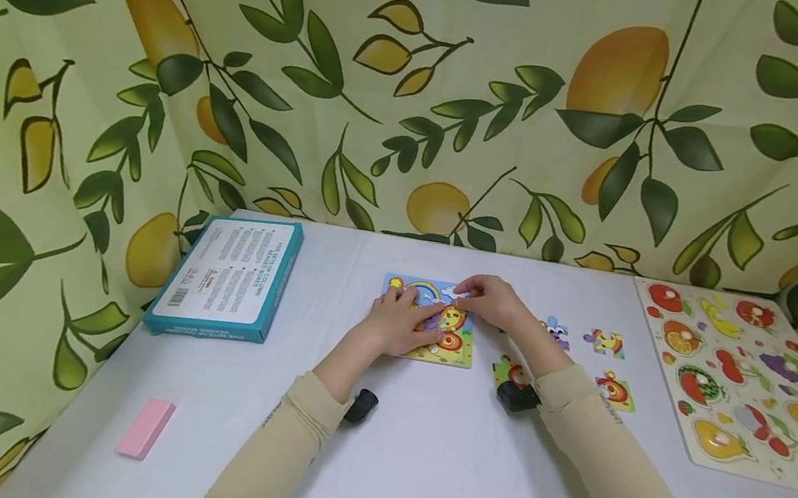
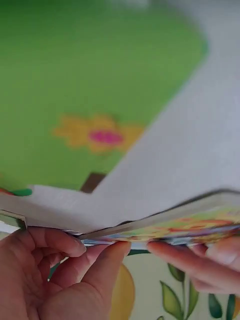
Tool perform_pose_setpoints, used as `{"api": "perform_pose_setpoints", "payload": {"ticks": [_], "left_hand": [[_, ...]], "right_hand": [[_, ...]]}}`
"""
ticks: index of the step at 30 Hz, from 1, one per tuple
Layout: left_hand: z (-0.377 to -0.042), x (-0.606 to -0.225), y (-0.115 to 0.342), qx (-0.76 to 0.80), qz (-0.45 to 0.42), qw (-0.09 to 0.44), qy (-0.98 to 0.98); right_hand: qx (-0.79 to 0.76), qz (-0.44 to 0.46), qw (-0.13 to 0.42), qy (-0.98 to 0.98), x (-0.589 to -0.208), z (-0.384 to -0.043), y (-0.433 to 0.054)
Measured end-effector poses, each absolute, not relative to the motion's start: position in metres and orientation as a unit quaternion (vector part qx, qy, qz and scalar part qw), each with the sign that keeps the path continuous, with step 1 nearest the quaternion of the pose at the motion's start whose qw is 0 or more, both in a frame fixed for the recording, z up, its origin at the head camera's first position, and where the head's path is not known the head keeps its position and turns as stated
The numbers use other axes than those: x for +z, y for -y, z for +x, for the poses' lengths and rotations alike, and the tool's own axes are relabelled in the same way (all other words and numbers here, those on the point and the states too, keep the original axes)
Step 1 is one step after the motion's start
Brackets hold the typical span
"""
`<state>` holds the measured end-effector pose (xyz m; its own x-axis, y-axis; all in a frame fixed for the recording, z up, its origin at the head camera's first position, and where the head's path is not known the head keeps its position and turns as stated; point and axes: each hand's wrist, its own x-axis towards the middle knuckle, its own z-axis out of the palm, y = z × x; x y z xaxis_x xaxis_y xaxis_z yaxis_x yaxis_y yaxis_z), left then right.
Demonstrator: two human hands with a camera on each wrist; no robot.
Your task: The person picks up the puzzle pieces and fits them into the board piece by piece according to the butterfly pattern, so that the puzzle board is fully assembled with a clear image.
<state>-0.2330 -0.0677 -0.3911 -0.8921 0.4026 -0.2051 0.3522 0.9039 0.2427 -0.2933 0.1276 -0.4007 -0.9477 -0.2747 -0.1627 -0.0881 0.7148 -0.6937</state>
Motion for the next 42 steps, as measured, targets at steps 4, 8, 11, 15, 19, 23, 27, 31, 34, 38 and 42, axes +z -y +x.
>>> {"api": "perform_pose_setpoints", "payload": {"ticks": [4,8,11,15,19,23,27,31,34,38,42], "left_hand": [[-0.233,-0.391,0.068,0.103,0.193,0.131,-0.967],[-0.233,-0.390,0.068,0.105,0.193,0.129,-0.967],[-0.233,-0.391,0.068,0.103,0.194,0.126,-0.967],[-0.233,-0.393,0.068,0.101,0.197,0.124,-0.967],[-0.233,-0.394,0.068,0.103,0.192,0.120,-0.969],[-0.234,-0.394,0.069,0.117,0.186,0.115,-0.969],[-0.234,-0.396,0.070,0.147,0.196,0.097,-0.965],[-0.232,-0.396,0.080,0.193,0.206,0.077,-0.956],[-0.227,-0.393,0.094,0.224,0.195,0.084,-0.951],[-0.218,-0.392,0.113,0.231,0.180,0.116,-0.949],[-0.211,-0.391,0.126,0.227,0.190,0.141,-0.945]], "right_hand": [[-0.328,-0.133,0.100,-0.930,-0.398,-0.288,-0.131],[-0.332,-0.129,0.078,-0.931,-0.392,-0.280,-0.148],[-0.336,-0.104,0.072,-0.933,-0.388,-0.275,-0.170],[-0.295,-0.110,0.085,-0.945,-0.386,-0.269,-0.198],[-0.264,-0.142,0.090,-0.950,-0.386,-0.262,-0.215],[-0.266,-0.147,0.083,-0.949,-0.391,-0.258,-0.221],[-0.283,-0.129,0.086,-0.947,-0.395,-0.256,-0.221],[-0.308,-0.100,0.085,-0.942,-0.395,-0.254,-0.217],[-0.331,-0.091,0.067,-0.937,-0.394,-0.254,-0.211],[-0.383,-0.088,0.061,-0.918,-0.391,-0.255,-0.195],[-0.453,-0.066,0.097,-0.884,-0.391,-0.258,-0.170]]}}
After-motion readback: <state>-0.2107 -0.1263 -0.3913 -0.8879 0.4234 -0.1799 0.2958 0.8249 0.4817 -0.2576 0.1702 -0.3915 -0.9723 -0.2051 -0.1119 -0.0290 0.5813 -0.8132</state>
